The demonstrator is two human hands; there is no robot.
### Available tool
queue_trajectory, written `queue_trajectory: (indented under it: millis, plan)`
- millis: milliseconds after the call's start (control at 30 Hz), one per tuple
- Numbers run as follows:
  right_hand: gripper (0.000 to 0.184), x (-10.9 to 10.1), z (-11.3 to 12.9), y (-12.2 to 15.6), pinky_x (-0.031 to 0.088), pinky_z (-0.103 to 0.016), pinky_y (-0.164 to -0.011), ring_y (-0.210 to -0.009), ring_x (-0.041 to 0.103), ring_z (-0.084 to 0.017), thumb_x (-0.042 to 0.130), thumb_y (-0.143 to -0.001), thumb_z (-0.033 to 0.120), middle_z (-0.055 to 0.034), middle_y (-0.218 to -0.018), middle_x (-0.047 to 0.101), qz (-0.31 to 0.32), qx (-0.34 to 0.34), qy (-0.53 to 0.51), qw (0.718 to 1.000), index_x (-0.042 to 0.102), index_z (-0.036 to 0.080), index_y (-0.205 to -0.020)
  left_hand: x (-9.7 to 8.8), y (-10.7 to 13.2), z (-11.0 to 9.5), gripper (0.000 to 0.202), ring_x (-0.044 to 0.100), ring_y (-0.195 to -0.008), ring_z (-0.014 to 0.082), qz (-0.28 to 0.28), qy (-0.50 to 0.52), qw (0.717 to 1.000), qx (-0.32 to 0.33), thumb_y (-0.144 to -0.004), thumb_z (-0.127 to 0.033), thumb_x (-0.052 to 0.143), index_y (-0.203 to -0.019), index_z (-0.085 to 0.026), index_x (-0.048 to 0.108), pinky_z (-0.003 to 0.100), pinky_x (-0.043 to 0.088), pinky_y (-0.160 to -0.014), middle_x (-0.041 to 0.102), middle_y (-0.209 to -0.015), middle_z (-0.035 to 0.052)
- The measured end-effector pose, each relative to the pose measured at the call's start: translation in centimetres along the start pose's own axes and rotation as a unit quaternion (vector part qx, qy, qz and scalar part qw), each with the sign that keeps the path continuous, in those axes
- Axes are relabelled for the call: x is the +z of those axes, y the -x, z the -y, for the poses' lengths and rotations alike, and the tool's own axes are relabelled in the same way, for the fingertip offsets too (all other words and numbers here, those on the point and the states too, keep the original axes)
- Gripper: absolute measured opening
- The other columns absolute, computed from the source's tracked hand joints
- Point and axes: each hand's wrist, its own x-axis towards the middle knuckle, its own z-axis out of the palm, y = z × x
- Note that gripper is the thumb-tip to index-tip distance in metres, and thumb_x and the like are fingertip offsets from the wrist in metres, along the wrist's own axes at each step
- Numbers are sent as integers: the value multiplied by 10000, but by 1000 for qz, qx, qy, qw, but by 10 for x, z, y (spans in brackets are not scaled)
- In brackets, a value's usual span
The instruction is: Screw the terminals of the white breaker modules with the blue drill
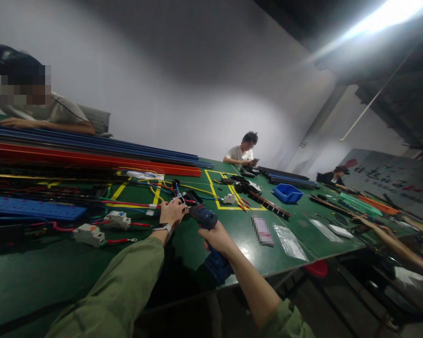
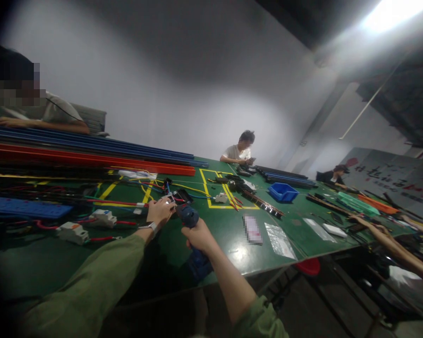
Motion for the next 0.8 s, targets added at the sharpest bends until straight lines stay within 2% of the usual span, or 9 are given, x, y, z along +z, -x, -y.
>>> queue_trajectory:
  millis: [200,500,800]
  plan:
    - [104,-2,-1,-1,363,-176,-386,-367,487,-104,582,-751,153,86,-431,459,-5,8,-9,1000,537,189,-837,-2,0,-1,300,508,-1016,272,-1,2,1000,0,-933,-482,497,-973,-317,745,481,248,-933,638,-1149,85]
    - [104,-4,0,-2,368,-179,-371,-373,493,-104,586,-770,163,79,-470,481,23,-4,-4,1000,556,187,-866,-6,-1,-4,248,532,-1061,275,21,-14,1000,-10,-917,-422,524,-1025,-351,736,482,256,-941,637,-1194,69]
    - [81,-4,-2,-2,376,-176,-387,-386,508,-103,599,-769,162,77,-464,477,15,5,-7,1000,556,184,-834,-8,-1,-3,264,531,-1075,289,33,-11,999,-9,-907,-424,522,-1058,-354,726,492,257,-943,635,-1199,76]
